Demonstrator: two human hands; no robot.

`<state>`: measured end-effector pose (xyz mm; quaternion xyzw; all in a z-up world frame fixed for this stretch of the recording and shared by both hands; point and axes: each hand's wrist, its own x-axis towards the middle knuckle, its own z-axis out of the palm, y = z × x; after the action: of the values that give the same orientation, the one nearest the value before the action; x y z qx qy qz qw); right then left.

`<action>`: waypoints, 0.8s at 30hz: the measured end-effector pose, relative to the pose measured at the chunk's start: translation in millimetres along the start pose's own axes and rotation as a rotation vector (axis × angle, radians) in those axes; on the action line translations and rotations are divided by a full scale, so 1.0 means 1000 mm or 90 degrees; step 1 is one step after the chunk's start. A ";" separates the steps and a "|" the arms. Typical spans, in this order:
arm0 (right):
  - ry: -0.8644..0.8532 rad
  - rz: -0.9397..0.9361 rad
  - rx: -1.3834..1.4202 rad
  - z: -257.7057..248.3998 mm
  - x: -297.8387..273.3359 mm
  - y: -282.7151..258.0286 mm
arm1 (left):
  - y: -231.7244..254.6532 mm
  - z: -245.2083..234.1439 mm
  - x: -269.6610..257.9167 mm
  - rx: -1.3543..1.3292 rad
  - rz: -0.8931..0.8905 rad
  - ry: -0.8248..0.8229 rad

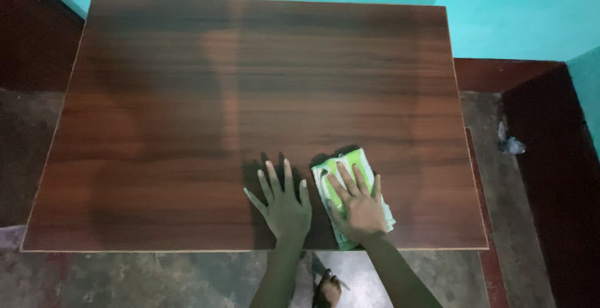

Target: The person cleans a wooden table and a shelf using a spray bottle and a cloth, wiping the surfaces thoroughly.

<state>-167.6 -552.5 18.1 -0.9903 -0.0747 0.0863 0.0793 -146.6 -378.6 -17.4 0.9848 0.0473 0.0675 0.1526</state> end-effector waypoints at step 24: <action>0.097 0.077 0.005 0.011 -0.005 0.123 | 0.011 -0.001 0.003 0.119 -0.045 -0.066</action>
<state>-157.6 -671.9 -13.3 -0.9964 -0.0086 0.0155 0.0830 -143.0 -388.4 -12.7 0.9947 0.0804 0.0063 0.0645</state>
